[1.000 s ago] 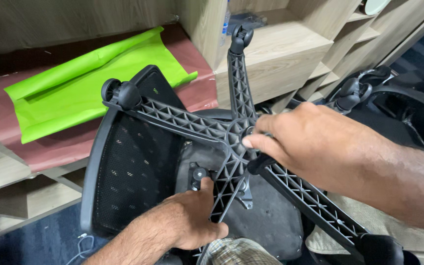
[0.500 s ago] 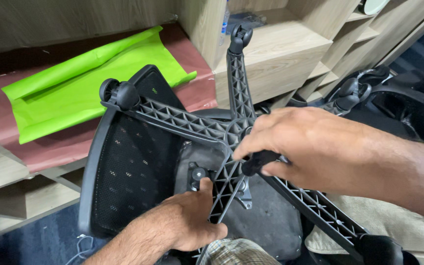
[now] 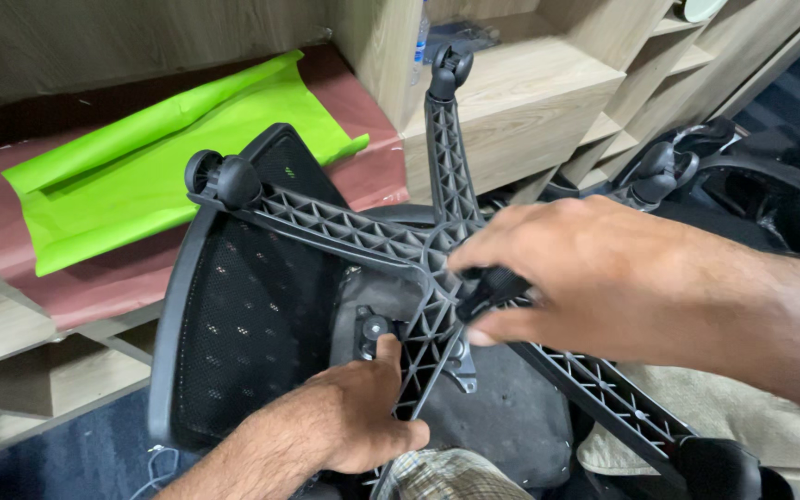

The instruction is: The person uses a black manual ratchet tool to tighten a central bolt on the underside of an office chair base. They hold the base steady with one hand while turning the tool with the other to secure the connection point.

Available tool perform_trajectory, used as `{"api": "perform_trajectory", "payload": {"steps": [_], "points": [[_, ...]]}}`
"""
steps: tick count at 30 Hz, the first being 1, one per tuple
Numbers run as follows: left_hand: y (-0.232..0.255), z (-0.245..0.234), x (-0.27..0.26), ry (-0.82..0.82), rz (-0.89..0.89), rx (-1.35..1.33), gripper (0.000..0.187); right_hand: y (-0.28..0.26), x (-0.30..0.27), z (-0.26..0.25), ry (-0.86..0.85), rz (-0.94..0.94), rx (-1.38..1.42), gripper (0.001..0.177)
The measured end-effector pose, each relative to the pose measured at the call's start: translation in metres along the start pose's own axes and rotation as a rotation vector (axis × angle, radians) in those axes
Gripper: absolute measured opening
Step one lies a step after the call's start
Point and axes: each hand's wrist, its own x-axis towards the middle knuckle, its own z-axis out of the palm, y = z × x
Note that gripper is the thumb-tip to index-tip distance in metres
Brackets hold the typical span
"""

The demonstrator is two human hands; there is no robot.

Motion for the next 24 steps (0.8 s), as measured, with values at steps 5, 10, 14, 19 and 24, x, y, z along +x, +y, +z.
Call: {"api": "perform_trajectory", "payload": {"steps": [5, 10, 14, 19, 24], "points": [[-0.003, 0.004, 0.001, 0.040, 0.002, 0.011, 0.100, -0.003, -0.004, 0.001, -0.188, 0.312, 0.000, 0.039], [-0.005, 0.008, 0.004, 0.059, 0.022, 0.021, 0.100, -0.001, -0.009, 0.003, 0.075, -0.034, 0.013, 0.047], [-0.004, 0.008, 0.006, 0.056, 0.016, 0.027, 0.098, 0.001, -0.009, 0.007, -0.271, 0.525, 0.011, 0.046], [-0.004, 0.008, 0.008, 0.036, -0.004, 0.047, 0.096, 0.002, -0.013, 0.005, 0.120, -0.139, 0.001, 0.043], [-0.004, 0.008, 0.009, 0.036, -0.004, 0.065, 0.107, 0.000, -0.006, 0.002, -0.220, 0.512, 0.074, 0.062]]}}
